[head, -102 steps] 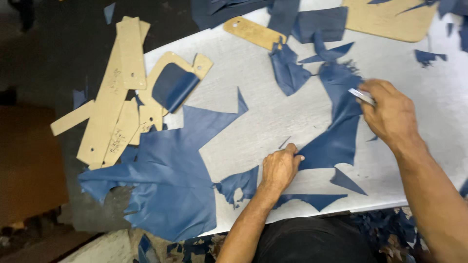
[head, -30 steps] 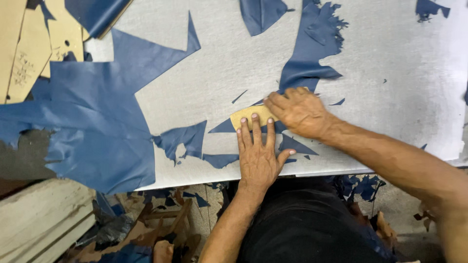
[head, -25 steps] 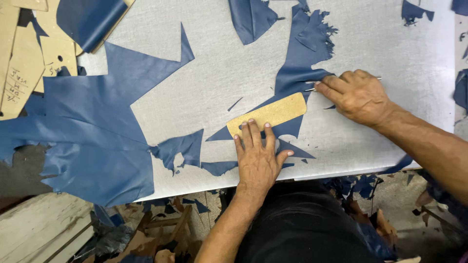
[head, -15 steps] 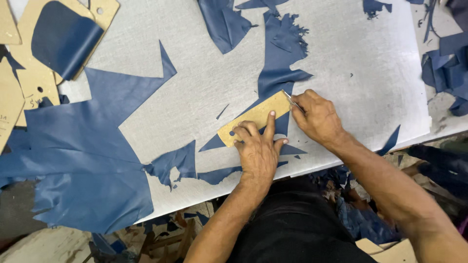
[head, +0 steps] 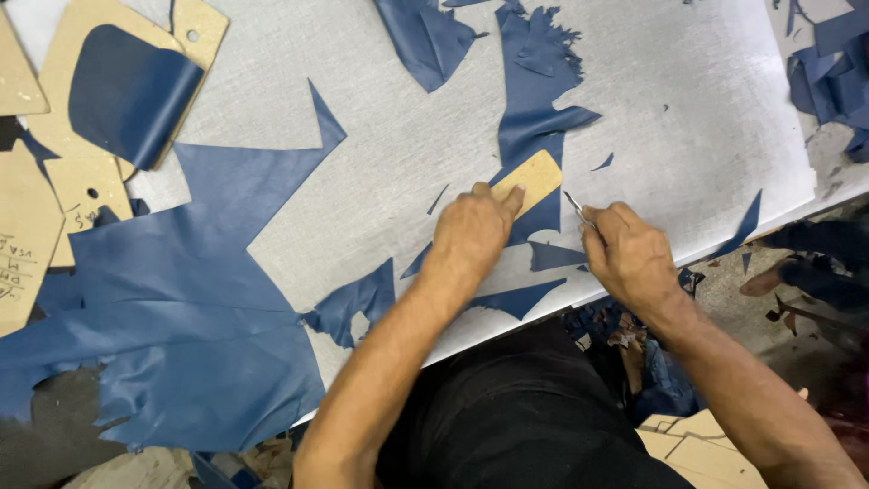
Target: The person places cardboard templates onto a large sheet of blue fabric and uses a utility knife to cut around the templates. The person repeatedly repositions templates, cuts the fabric, and removes the cut pieces, accumulating a pile of fabric scraps on the table.
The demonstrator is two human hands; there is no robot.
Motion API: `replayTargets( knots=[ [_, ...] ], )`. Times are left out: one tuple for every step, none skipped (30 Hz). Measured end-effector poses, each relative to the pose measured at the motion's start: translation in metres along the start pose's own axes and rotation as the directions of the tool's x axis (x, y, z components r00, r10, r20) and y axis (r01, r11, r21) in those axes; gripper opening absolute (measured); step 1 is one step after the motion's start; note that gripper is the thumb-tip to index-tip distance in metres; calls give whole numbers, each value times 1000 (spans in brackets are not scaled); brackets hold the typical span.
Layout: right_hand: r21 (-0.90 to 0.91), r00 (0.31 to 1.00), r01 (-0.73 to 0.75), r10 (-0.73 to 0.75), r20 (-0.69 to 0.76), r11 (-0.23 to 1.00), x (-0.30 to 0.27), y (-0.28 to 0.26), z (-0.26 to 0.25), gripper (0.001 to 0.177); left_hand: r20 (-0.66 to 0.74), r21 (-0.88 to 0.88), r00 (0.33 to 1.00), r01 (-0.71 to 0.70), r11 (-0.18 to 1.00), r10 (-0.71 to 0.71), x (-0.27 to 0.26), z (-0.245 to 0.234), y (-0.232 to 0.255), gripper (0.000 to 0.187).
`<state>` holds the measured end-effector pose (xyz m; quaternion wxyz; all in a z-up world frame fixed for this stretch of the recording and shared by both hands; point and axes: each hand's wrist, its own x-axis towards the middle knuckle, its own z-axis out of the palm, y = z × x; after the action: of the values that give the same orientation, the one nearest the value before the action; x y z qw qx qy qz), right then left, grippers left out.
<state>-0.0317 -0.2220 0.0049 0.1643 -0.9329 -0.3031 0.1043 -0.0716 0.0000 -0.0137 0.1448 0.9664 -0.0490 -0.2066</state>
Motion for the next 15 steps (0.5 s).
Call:
replayTargets(
  knots=[
    [36,998,-39,37,50,999,-4,-13,9,20,-18,-33,999,-49,998,49,3,0,-12,62],
    [69,992,-81,73,102,994,-8,-26,16,20,-38,-64,995,-98,993,96,8,2,-23,58],
    [168,999,15,-21,34,986,-13,-44,27,17,-59,-84,988,-150,985,145,13,4,-36,54],
    [259,993,115,-107,-43,959,-15,-65,42,14,-79,-94,984,-164,982,157,18,7,-44,55],
    [296,991,134,-131,-31,946,-11,-82,55,15,-101,-106,980,-180,978,169,24,10,-46,57],
    [333,988,152,-154,-20,931,-7,-96,68,17,-124,-118,976,-196,974,181,28,15,-48,58],
    [374,988,152,-155,-23,915,-1,-106,78,16,-113,-111,978,-188,976,175,32,19,-48,60],
    [416,988,151,-155,-25,897,6,-113,86,16,-102,-105,980,-180,978,169,35,22,-48,62],
    [453,988,150,-152,-33,879,12,-117,91,16,-94,-95,981,-178,979,169,37,24,-47,65],
    [419,988,145,-152,-17,896,17,-120,94,17,-71,-115,985,-162,980,154,38,26,-46,64],
    [383,989,138,-150,2,913,19,-121,95,18,-47,-138,989,-147,980,141,38,27,-45,64],
    [346,989,130,-147,21,929,18,-120,93,18,-23,-160,991,-131,978,129,37,29,-43,64],
    [331,988,114,-143,65,937,13,-119,90,18,-12,-143,991,-130,981,130,35,31,-42,67],
    [316,985,98,-138,108,944,6,-118,84,18,-1,-127,991,-130,983,131,31,32,-40,70],
    [300,980,89,-137,143,950,3,-118,78,18,4,-102,992,-129,986,130,31,30,-41,73]
  ],
)
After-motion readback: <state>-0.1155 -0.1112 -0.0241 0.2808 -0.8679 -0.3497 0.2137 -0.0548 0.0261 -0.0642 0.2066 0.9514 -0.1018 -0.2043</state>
